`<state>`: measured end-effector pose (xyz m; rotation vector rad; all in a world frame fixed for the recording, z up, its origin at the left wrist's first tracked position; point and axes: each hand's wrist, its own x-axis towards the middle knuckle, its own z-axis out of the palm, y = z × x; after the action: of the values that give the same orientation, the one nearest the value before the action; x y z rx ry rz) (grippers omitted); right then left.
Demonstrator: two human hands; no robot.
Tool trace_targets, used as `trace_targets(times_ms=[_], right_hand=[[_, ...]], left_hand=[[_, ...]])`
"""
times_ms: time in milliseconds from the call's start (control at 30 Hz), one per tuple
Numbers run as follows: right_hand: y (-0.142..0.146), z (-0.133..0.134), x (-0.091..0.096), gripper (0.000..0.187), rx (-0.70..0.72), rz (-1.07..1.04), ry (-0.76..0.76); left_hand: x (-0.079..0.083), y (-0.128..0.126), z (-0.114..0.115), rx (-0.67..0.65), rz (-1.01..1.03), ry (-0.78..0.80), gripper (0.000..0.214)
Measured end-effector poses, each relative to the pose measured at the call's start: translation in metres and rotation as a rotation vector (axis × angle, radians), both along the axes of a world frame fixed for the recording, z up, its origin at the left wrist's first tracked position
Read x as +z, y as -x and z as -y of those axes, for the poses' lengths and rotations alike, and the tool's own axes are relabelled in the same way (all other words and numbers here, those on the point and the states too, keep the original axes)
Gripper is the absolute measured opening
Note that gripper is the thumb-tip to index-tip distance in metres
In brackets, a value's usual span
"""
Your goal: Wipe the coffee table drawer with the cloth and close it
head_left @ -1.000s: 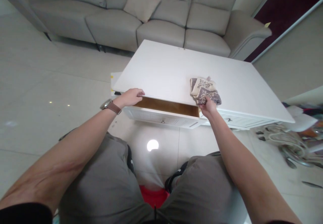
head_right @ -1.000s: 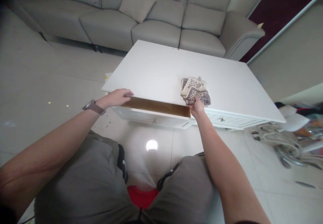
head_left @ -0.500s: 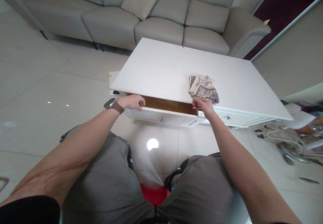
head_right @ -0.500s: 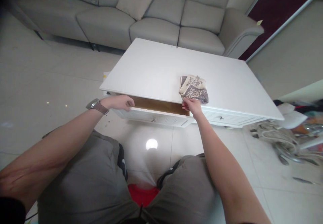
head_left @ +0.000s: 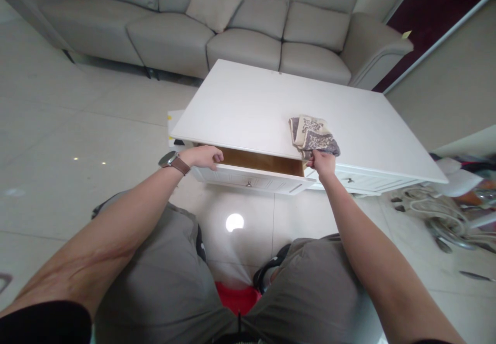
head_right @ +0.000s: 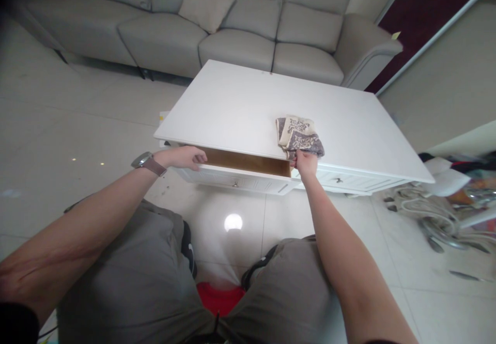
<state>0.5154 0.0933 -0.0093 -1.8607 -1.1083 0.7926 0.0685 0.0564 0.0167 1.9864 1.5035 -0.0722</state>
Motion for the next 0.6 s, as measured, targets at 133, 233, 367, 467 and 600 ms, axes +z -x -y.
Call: trace_targets(times_ms=[133,233,367,467,600], right_hand=[[0.016,0.017,0.008,0.047,0.388,0.386,-0.055],[0.030,0.029,0.011,0.043,0.684,0.599,-0.076],[0.035,0.033,0.005,0.022,0.907,0.713,-0.079],[0.029,0.030,-0.002,0.035,0.959,0.781,-0.171],[0.024,0.026,-0.009,0.046,0.992,0.833,-0.219]], left_hand=[[0.003,0.001,0.002,0.010,0.016,-0.003,0.047],[0.002,0.002,0.006,0.008,0.029,-0.009,0.036],[-0.002,0.006,0.010,0.014,0.036,-0.029,0.027],[-0.003,0.011,0.010,0.052,0.035,-0.076,0.035],[-0.002,0.010,0.006,0.098,0.046,-0.110,0.044]])
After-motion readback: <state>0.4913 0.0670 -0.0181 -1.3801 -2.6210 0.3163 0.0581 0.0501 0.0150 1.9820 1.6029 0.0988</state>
